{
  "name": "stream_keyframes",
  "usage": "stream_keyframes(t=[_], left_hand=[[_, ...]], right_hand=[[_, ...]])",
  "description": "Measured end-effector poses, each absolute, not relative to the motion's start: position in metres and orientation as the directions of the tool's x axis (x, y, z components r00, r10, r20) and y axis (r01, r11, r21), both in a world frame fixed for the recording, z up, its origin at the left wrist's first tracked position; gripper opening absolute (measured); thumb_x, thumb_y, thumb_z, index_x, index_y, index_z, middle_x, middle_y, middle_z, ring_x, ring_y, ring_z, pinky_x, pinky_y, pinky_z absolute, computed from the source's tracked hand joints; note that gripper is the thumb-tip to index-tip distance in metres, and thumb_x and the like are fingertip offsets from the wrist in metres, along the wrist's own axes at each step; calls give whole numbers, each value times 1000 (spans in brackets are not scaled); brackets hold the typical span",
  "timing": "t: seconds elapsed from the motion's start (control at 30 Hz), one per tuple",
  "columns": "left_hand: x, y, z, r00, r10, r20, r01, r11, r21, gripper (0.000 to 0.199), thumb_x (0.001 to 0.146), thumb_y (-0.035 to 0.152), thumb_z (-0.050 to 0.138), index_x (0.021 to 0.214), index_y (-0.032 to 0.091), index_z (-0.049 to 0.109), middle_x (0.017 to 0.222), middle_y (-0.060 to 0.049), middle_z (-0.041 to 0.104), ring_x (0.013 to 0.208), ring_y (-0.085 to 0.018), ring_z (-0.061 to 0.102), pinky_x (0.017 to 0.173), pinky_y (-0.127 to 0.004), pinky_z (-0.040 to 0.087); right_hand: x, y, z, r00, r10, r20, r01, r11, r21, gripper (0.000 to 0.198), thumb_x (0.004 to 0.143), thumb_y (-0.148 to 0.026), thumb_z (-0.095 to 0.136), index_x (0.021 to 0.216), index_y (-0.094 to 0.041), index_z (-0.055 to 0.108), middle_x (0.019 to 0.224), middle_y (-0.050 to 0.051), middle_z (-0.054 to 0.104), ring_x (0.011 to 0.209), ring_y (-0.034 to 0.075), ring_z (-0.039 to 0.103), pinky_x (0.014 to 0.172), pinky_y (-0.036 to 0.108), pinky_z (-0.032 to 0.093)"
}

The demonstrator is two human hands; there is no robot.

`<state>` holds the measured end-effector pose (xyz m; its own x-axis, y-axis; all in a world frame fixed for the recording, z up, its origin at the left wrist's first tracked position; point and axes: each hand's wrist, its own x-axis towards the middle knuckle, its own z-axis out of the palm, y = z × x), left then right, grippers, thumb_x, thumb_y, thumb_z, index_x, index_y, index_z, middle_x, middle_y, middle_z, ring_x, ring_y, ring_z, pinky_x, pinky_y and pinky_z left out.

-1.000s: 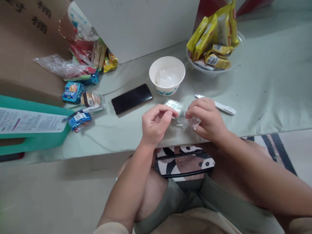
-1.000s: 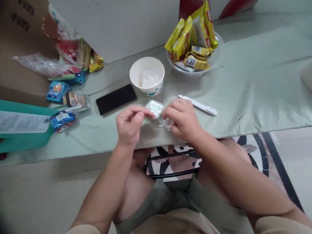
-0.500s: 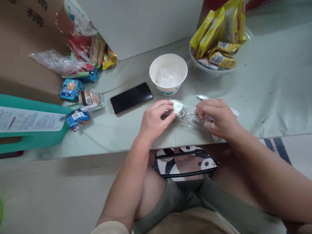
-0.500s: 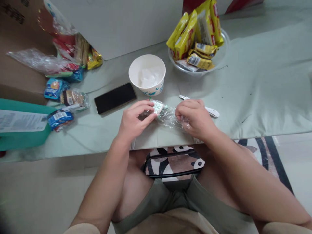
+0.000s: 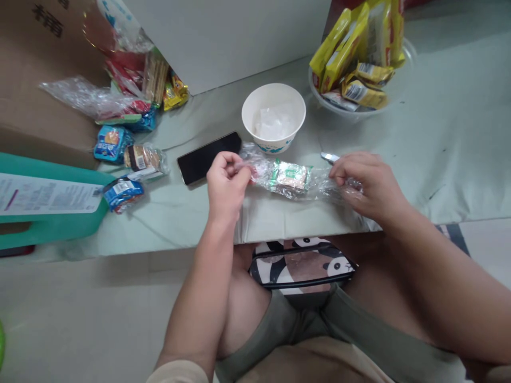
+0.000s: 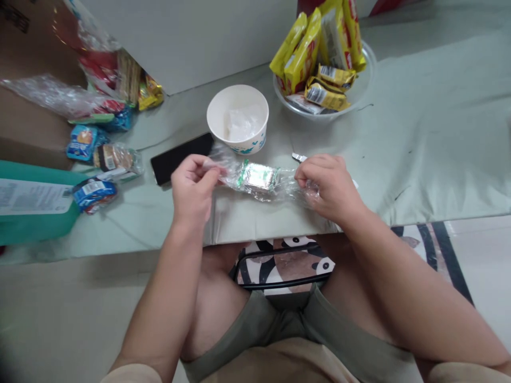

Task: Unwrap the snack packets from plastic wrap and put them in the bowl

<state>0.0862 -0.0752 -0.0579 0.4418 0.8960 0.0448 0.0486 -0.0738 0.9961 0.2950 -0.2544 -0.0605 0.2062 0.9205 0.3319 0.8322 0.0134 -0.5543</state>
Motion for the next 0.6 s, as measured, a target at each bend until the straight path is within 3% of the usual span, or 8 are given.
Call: stream_keyframes(t=[0.1, 0.17, 0.27, 0.33, 0.4, 0.43, 0.5, 0.6], left_hand=[[82, -65, -56, 268, 944, -193, 163, 153, 975, 26, 67, -1, 59, 76, 23, 55, 55, 8, 63, 47, -11, 60, 41, -18, 40], [78, -61, -55, 247, 932, -267, 280, 195, 940, 29, 64, -2, 58, 76, 23, 55, 51, 8, 60, 43, -12, 57, 38, -19, 33], [73, -60, -56, 289, 925, -245, 333, 143, 932, 23, 67, 2, 59, 77, 22, 58, 55, 6, 61, 47, -11, 58, 41, -20, 37], [73, -61, -56, 336, 924, -182, 264, 93, 960, 19, 71, 9, 64, 84, 22, 62, 69, 3, 67, 58, -12, 62, 48, -21, 45], [75, -64, -56, 405, 905, -131, 202, 51, 978, 25, 72, 15, 71, 95, 23, 63, 81, 1, 70, 65, -12, 64, 52, -22, 49], [76, -65, -56, 441, 890, -118, 194, 34, 980, 29, 72, 16, 73, 99, 23, 63, 83, 1, 70, 64, -12, 64, 51, -22, 49], [79, -67, -55, 487, 867, -111, 213, 5, 977, 29, 73, 16, 72, 100, 24, 62, 78, 2, 68, 56, -11, 61, 45, -21, 44], [82, -67, -55, 467, 878, -104, 238, -12, 971, 21, 77, 15, 68, 94, 23, 61, 69, 4, 62, 45, -8, 53, 36, -20, 33]], right_hand=[[298, -254, -61, 222, 892, 393, 834, 35, -550, 18, 67, -7, 54, 71, -24, 52, 79, 2, 74, 83, 23, 71, 81, 39, 51], [301, -255, -60, 249, 880, 404, 840, 12, -543, 20, 66, -6, 53, 71, -24, 55, 80, 1, 76, 83, 24, 72, 81, 40, 52], [305, -260, -56, 417, 806, 420, 845, -175, -505, 27, 66, -4, 49, 77, -25, 64, 87, 3, 77, 86, 26, 72, 84, 44, 53], [303, -266, -51, 565, 637, 525, 809, -300, -506, 32, 70, -6, 48, 85, -25, 69, 91, 6, 76, 89, 28, 71, 83, 46, 53], [295, -271, -46, 576, 535, 618, 810, -272, -520, 32, 81, -11, 48, 99, -25, 71, 96, 8, 73, 94, 30, 70, 84, 47, 52], [288, -273, -44, 520, 564, 642, 840, -203, -503, 30, 87, -16, 50, 107, -26, 70, 100, 9, 72, 97, 31, 69, 86, 48, 52], [273, -271, -43, 298, 736, 607, 915, -40, -401, 27, 92, -30, 61, 118, -29, 65, 109, 8, 71, 104, 31, 68, 93, 49, 50], [255, -261, -50, 125, 908, 401, 968, -23, -249, 36, 90, -34, 70, 125, -31, 63, 130, 9, 69, 120, 34, 62, 100, 52, 43]])
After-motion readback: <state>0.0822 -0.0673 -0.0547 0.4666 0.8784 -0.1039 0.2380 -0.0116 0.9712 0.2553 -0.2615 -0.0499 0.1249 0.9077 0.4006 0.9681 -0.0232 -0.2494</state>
